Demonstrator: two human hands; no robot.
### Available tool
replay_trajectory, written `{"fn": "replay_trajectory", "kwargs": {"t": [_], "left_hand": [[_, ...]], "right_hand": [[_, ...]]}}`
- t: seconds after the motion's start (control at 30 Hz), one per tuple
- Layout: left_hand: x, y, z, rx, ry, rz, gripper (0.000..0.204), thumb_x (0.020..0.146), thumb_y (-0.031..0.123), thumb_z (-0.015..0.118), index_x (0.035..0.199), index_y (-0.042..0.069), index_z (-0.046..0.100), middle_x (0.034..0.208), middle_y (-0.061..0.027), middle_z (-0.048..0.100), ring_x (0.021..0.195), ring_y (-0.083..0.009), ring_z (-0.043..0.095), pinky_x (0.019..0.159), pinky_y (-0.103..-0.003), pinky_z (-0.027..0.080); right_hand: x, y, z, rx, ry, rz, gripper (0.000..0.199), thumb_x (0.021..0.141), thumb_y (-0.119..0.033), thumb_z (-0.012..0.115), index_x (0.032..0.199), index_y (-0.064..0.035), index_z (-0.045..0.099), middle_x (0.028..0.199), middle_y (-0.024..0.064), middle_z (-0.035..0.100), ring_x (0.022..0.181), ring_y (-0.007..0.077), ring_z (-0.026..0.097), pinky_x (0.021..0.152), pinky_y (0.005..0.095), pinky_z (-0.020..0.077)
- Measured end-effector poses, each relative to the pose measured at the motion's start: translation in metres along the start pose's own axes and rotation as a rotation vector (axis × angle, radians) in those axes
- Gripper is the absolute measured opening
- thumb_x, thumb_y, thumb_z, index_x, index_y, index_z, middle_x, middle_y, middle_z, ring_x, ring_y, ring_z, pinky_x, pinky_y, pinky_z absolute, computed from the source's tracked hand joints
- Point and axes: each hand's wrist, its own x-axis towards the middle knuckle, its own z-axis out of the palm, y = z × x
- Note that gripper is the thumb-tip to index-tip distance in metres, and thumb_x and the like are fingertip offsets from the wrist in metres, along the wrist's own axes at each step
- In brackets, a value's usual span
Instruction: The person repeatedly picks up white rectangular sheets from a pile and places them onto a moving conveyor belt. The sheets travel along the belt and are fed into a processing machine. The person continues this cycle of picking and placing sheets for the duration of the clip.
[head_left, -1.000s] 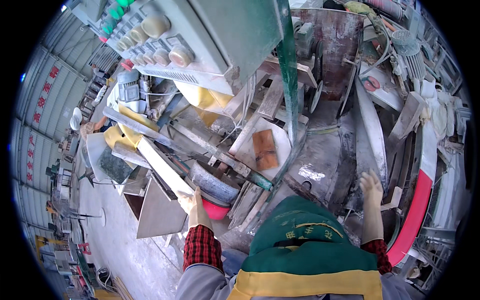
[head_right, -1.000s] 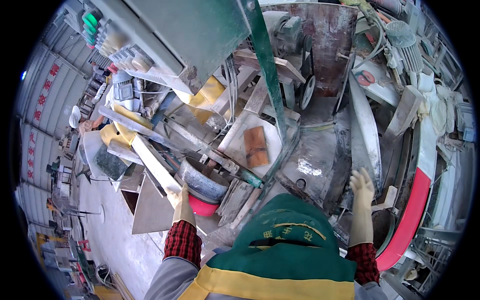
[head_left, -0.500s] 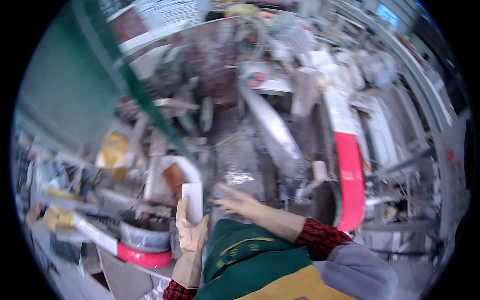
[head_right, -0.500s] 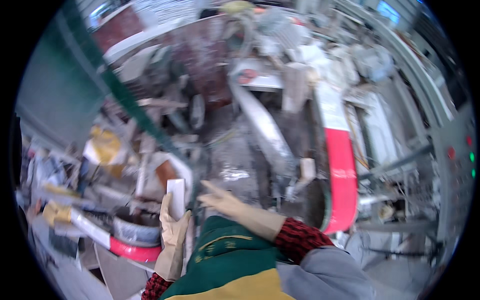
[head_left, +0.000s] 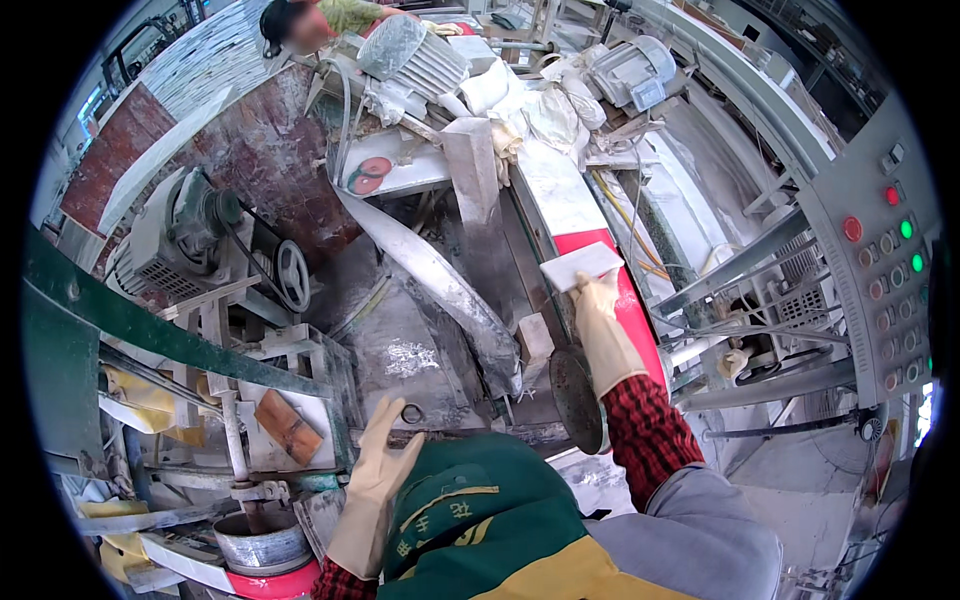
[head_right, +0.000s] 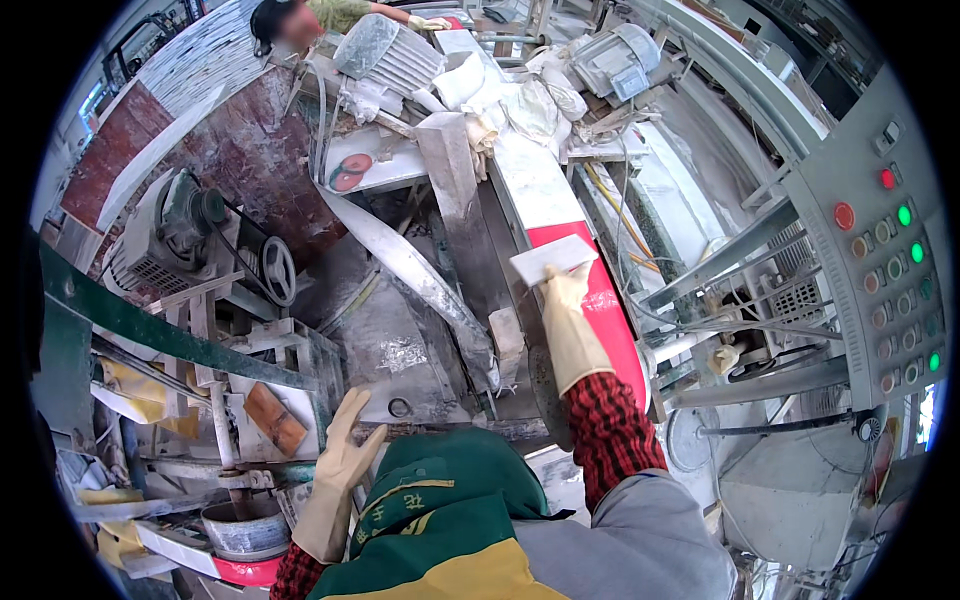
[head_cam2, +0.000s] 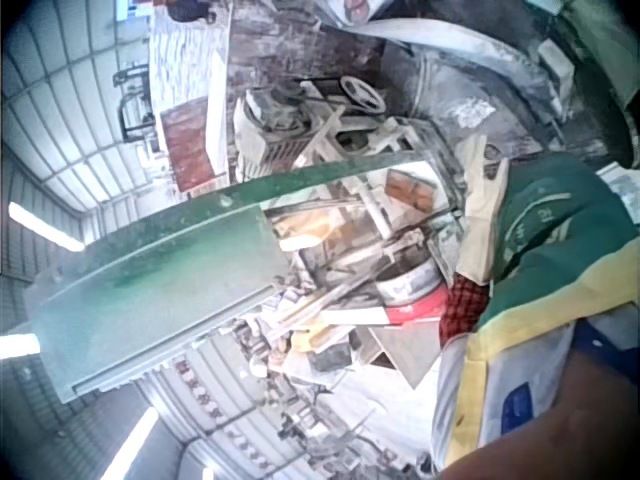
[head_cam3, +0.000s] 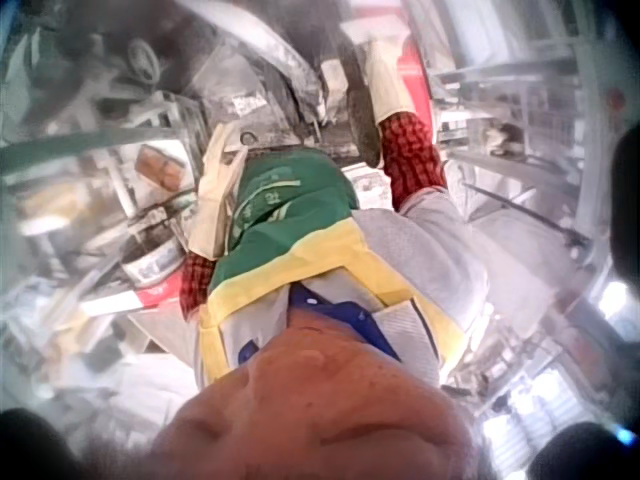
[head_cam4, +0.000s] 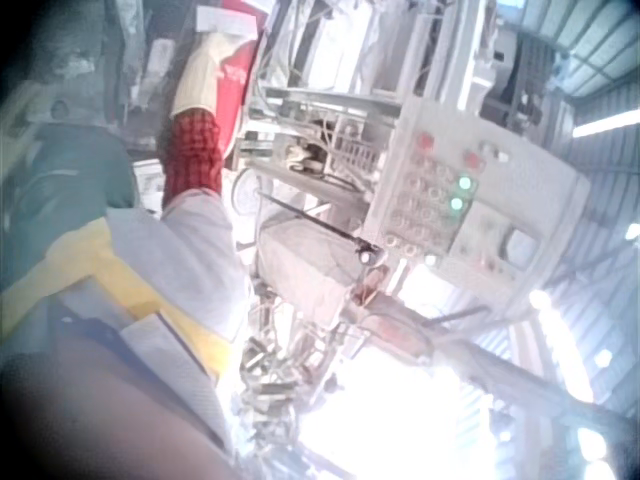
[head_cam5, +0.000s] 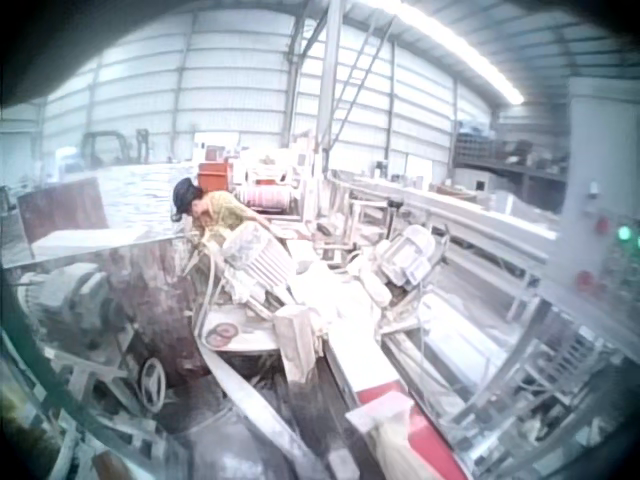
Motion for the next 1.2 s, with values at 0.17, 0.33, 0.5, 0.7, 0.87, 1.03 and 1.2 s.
{"fn": "replay_trajectory", "kwargs": {"t": [0.17,0.33,0.5,0.7,0.87,1.03,1.2], "left_hand": [[-0.014,-0.042,-0.005,-0.297,0.071,-0.295,0.059,0.087,0.013,0.072,0.140,0.008,0.048,0.146,-0.0157,0.045,0.136,-0.0260,0.043,0.111,-0.035,0.037],[-0.036,-0.064,-0.018,-0.468,0.185,-0.425,0.055,0.090,0.011,0.067,0.140,0.002,0.046,0.146,-0.0157,0.045,0.132,-0.0232,0.046,0.110,-0.034,0.037],[-0.056,-0.094,-0.023,-0.588,0.294,-0.469,0.053,0.092,0.009,0.064,0.141,-0.001,0.044,0.144,-0.0155,0.048,0.128,-0.0210,0.049,0.108,-0.031,0.037],[-0.104,-0.112,-0.064,-0.596,0.577,-0.569,0.049,0.095,0.014,0.061,0.140,0.001,0.047,0.142,-0.0126,0.050,0.130,-0.0213,0.048,0.111,-0.033,0.035],[-0.170,-0.150,-0.133,-0.176,0.884,-0.704,0.060,0.097,0.042,0.054,0.145,0.007,0.044,0.146,-0.0106,0.048,0.134,-0.0248,0.044,0.112,-0.036,0.031],[-0.251,-0.229,-0.216,0.449,1.115,-0.993,0.086,0.085,0.056,0.066,0.149,0.008,0.036,0.150,-0.0191,0.040,0.135,-0.0333,0.043,0.114,-0.040,0.033],[-0.311,-0.280,-0.268,0.381,1.017,-1.389,0.106,0.067,0.072,0.069,0.148,0.013,0.035,0.138,-0.0262,0.049,0.127,-0.0435,0.046,0.107,-0.050,0.038]], "right_hand": [[0.067,0.016,0.000,0.150,0.026,-0.005,0.068,0.082,0.021,0.049,0.141,-0.0108,0.039,0.127,0.0163,0.055,0.109,0.0330,0.061,0.087,0.0477,0.0575],[0.116,0.046,0.011,0.279,0.103,-0.099,0.069,0.081,0.017,0.055,0.141,-0.0131,0.039,0.123,0.0153,0.056,0.103,0.0310,0.062,0.080,0.0430,0.0583],[0.116,0.027,0.009,0.102,0.113,0.002,0.062,0.083,0.011,0.061,0.138,-0.0126,0.042,0.108,0.0164,0.060,0.074,0.0258,0.064,0.066,0.0376,0.0583],[0.077,-0.002,-0.031,-0.015,0.024,-0.076,0.058,0.093,-0.004,0.058,0.145,-0.0040,0.032,0.127,0.0253,0.053,0.108,0.0379,0.062,0.082,0.0440,0.0587],[0.092,0.003,-0.028,0.369,-0.102,0.139,0.056,0.094,-0.002,0.058,0.146,-0.0035,0.037,0.148,0.0220,0.038,0.136,0.0416,0.039,0.112,0.0485,0.0376],[0.049,-0.003,-0.033,0.339,-0.162,0.016,0.049,0.097,-0.006,0.053,0.144,-0.0047,0.040,0.144,0.0229,0.043,0.133,0.0392,0.043,0.110,0.0482,0.0393],[-0.042,0.012,-0.033,0.216,-0.201,0.024,0.042,0.099,-0.006,0.049,0.141,-0.0053,0.044,0.129,0.0210,0.058,0.115,0.0339,0.060,0.096,0.0420,0.0511]]}}
